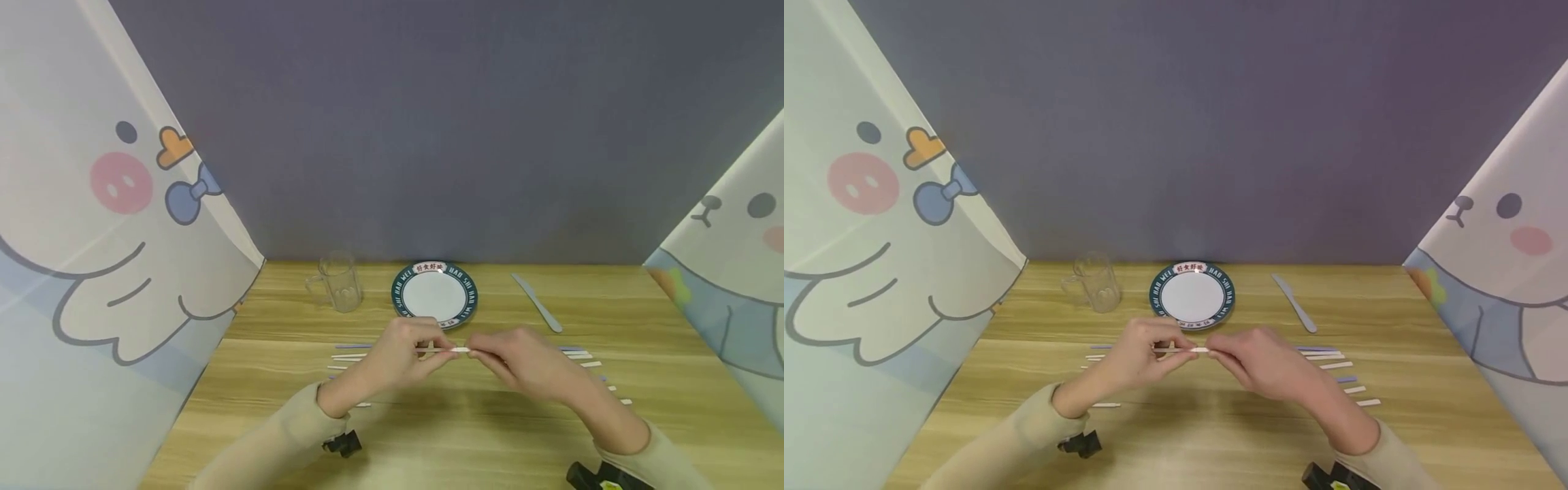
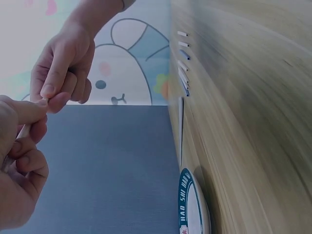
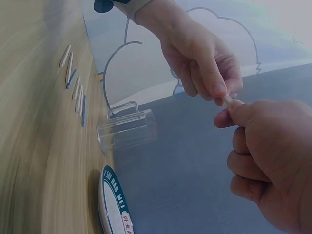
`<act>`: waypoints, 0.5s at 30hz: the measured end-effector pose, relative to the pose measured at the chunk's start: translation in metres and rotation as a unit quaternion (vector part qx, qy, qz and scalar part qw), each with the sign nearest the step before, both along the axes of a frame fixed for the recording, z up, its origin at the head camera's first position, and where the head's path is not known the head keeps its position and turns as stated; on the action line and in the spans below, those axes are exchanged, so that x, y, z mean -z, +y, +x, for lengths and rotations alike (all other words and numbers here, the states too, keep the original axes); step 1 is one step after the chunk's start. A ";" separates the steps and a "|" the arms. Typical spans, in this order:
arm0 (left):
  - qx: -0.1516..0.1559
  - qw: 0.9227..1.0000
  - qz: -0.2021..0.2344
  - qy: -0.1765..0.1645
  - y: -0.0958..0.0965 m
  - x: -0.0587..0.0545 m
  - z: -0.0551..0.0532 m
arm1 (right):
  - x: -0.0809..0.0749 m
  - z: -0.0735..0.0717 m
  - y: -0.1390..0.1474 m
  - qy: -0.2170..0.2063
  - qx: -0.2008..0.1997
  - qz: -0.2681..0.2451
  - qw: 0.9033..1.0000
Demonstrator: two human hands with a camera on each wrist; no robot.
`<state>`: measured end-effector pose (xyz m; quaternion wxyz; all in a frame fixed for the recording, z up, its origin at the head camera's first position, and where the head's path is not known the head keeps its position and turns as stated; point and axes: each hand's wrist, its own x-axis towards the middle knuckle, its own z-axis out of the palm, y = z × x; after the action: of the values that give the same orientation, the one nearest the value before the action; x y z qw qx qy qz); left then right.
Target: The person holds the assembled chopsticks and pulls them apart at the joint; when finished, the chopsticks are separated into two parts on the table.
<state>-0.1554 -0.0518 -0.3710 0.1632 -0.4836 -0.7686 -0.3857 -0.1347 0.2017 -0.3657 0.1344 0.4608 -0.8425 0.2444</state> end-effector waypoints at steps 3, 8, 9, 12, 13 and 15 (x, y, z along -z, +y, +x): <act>0.003 1.000 -0.006 -0.005 -0.002 -0.001 0.001 | -0.001 -0.001 -0.001 0.007 -0.010 -0.004 1.000; 0.003 1.000 -0.003 0.000 -0.002 -0.002 0.001 | -0.001 0.000 -0.001 0.016 -0.005 -0.005 1.000; 0.001 1.000 -0.002 0.000 -0.002 -0.002 0.001 | -0.001 0.000 -0.001 0.017 -0.002 -0.005 1.000; 0.001 1.000 0.001 -0.009 -0.002 -0.002 0.000 | -0.002 0.000 -0.001 0.014 0.000 -0.007 1.000; 0.001 1.000 0.000 -0.013 -0.002 -0.001 0.000 | -0.001 0.000 -0.001 0.012 -0.003 -0.007 1.000; 0.004 1.000 -0.003 -0.019 -0.003 -0.001 0.000 | -0.001 0.000 0.000 0.005 -0.010 -0.006 1.000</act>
<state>-0.1550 -0.0546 -0.3698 0.1455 -0.4801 -0.7706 -0.3931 -0.1348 0.2012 -0.3643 0.1389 0.4692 -0.8359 0.2488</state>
